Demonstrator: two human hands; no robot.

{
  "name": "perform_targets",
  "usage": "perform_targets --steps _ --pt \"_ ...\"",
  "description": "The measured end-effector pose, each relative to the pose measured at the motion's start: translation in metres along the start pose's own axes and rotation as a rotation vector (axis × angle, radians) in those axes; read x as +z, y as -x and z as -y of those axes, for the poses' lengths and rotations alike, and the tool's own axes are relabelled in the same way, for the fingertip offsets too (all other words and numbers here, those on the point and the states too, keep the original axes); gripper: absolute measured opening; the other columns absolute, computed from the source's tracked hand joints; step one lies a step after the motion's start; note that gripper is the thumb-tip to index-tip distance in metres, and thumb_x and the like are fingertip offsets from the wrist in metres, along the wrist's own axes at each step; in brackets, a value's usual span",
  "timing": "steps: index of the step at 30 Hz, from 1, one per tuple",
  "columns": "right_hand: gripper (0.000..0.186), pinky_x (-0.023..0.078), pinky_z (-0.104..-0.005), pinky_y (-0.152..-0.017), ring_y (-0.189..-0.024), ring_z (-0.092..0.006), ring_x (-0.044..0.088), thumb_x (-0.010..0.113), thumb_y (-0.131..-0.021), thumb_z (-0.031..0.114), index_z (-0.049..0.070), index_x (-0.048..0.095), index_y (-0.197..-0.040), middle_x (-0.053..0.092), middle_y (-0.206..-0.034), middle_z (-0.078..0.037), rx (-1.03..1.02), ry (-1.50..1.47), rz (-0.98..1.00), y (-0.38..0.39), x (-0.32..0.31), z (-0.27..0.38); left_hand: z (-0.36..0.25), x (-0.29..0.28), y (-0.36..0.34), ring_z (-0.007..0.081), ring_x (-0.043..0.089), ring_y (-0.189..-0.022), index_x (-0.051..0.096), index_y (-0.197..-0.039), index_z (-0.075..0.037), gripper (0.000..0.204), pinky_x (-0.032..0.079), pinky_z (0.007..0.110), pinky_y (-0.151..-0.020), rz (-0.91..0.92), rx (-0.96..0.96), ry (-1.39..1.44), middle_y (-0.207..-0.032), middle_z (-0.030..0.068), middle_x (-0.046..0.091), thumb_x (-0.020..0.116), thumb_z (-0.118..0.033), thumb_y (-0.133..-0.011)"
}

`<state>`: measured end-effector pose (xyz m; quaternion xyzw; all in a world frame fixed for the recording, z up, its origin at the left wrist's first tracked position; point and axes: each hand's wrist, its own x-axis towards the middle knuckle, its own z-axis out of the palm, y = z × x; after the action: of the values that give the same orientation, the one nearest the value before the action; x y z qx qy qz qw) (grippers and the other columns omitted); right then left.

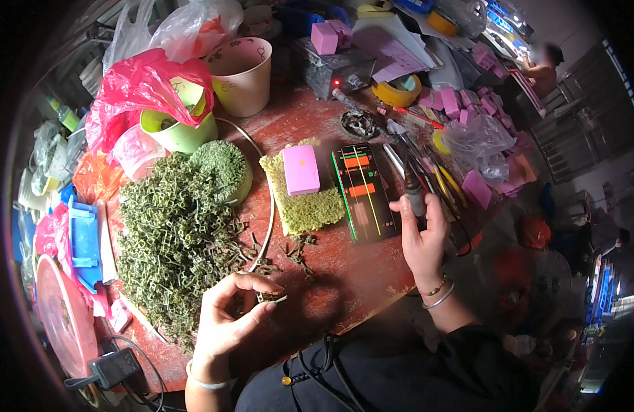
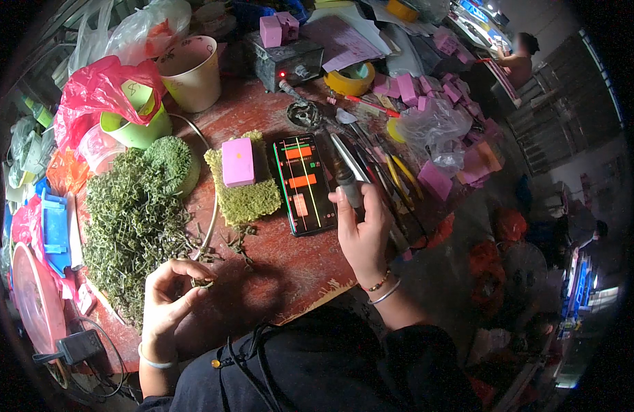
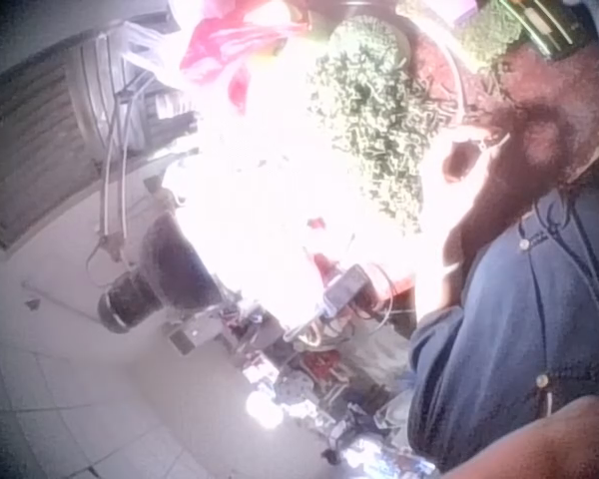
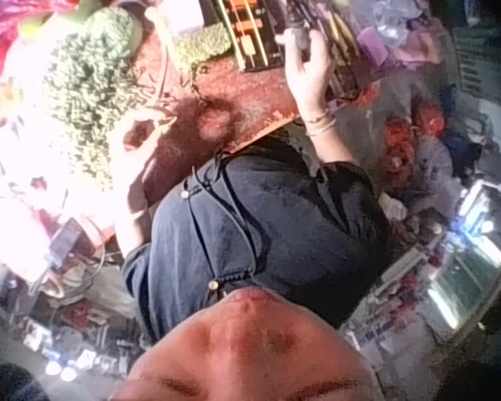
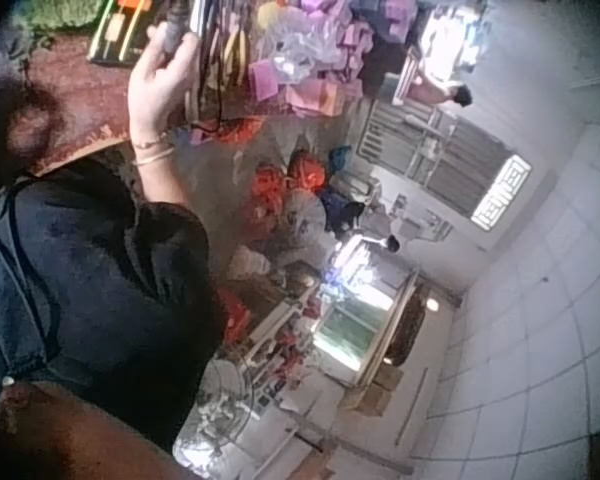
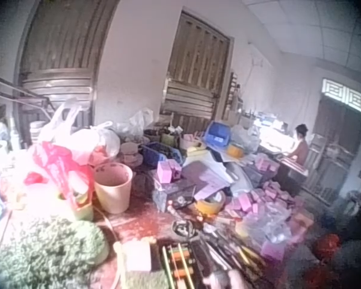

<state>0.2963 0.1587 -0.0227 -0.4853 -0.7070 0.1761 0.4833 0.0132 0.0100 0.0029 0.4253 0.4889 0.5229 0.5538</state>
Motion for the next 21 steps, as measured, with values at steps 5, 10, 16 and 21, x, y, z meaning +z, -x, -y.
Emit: perform_targets --steps 5,10,16,21 --pt "0.010 0.052 -0.0282 -0.070 -0.074 -0.0136 0.069 0.064 -0.096 0.008 -0.001 0.061 -0.096 0.072 -0.080 -0.008 0.032 -0.016 0.034 0.007 -0.005 0.004 0.002 -0.001 -0.001 0.0064 0.061 -0.084 0.067 -0.102 -0.001 0.019 0.044 0.020 -0.069 -0.012 -0.008 -0.012 -0.101 0.0066 0.072 0.072 0.003 -0.084" --pt "0.010 0.051 -0.0288 -0.065 -0.073 -0.0160 0.070 0.065 -0.096 0.009 0.000 0.062 -0.097 0.072 -0.080 -0.008 0.040 0.007 0.082 0.014 -0.011 0.004 0.005 -0.004 0.000 0.0036 0.057 -0.077 0.067 -0.102 -0.001 0.019 0.041 0.019 -0.065 -0.011 -0.014 -0.049 -0.100 0.0049 0.072 0.073 0.002 -0.083" --pt "0.010 0.050 -0.0312 -0.062 -0.070 -0.0183 0.069 0.065 -0.096 0.011 0.000 0.063 -0.097 0.072 -0.083 -0.009 0.030 0.044 0.124 0.017 -0.012 0.009 0.002 -0.004 0.001 0.0029 0.055 -0.076 0.067 -0.102 -0.001 0.019 0.040 0.019 -0.065 -0.011 -0.037 -0.056 -0.100 0.0038 0.071 0.073 0.003 -0.084" --pt "0.013 0.045 -0.0361 -0.053 -0.063 -0.0244 0.066 0.065 -0.096 0.015 0.003 0.063 -0.095 0.068 -0.079 -0.011 0.017 0.054 0.144 0.010 -0.005 0.002 -0.001 0.002 -0.001 0.0045 0.057 -0.082 0.066 -0.102 0.001 0.020 0.043 0.020 -0.071 -0.031 -0.039 0.028 -0.101 0.0050 0.070 0.073 0.002 -0.084"
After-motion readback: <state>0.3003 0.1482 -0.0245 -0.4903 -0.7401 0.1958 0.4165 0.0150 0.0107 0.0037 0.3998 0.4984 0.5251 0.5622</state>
